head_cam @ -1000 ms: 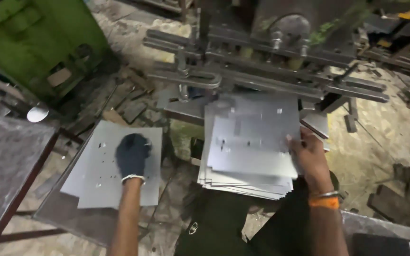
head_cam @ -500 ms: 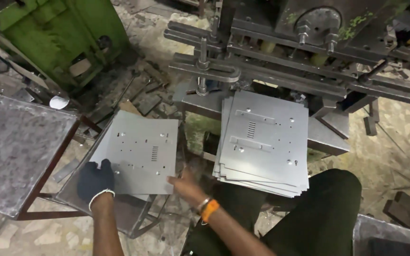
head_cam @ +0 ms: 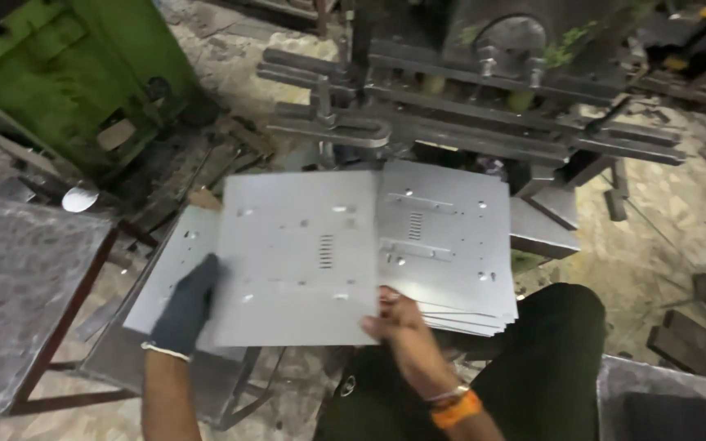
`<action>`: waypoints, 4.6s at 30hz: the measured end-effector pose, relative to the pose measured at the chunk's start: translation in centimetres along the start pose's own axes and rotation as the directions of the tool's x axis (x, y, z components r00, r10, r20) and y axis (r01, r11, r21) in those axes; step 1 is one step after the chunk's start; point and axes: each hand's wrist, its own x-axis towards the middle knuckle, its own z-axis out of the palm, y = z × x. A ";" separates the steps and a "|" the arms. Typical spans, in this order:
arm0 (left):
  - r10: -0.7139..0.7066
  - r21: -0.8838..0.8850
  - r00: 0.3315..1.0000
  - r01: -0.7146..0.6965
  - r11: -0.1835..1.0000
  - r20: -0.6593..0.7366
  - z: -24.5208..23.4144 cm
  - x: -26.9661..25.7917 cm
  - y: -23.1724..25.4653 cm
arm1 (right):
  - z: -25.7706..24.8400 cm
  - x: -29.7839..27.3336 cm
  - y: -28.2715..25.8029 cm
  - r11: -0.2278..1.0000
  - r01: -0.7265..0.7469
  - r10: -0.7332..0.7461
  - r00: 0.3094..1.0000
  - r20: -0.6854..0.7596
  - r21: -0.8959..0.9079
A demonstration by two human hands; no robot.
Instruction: The recorder is organizing and stacking processed metal plates at a manual workstation in a factory environment.
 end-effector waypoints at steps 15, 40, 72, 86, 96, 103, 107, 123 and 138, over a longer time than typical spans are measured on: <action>0.404 -0.296 0.832 -0.305 0.905 0.380 27.6 0.2 8.5 | -14.7 -0.4 -7.6 0.897 0.442 -0.392 0.814 -0.428 0.020; 0.333 -0.317 0.918 -0.257 0.913 0.216 30.9 5.8 7.0 | -16.9 3.3 -10.7 0.910 0.415 -0.383 0.856 -0.347 0.019; 0.099 -0.454 0.653 0.402 0.795 0.751 25.2 0.1 -0.9 | -10.8 9.6 -17.0 -0.098 0.171 -0.245 0.950 0.191 -0.980; 0.253 -0.485 0.622 0.235 0.842 0.741 30.1 1.8 12.1 | -21.6 5.1 -12.7 0.877 0.174 -0.351 0.869 -0.350 -0.448; 0.175 -0.420 0.677 0.215 0.882 0.714 37.5 20.8 0.9 | -18.7 7.7 -14.2 0.928 0.371 -0.357 0.868 -0.346 -0.026; 0.082 -0.540 0.829 0.283 0.793 0.554 32.4 10.7 7.7 | -18.9 8.3 -13.9 0.922 0.387 -0.375 0.868 -0.325 -0.030; 0.122 -0.644 0.834 0.314 0.697 0.538 30.9 8.3 7.4 | -18.3 7.7 -14.2 0.935 0.353 -0.337 0.881 -0.332 -0.011; 0.599 -0.451 0.695 -0.421 0.787 0.397 16.9 9.8 -1.5 | -18.8 4.1 -10.1 0.664 0.269 -0.632 0.701 -0.330 -0.698; 0.547 0.852 0.691 0.200 0.484 -0.473 -5.7 6.7 -3.2 | 8.0 14.6 15.2 0.711 0.496 -0.319 0.860 0.399 -0.499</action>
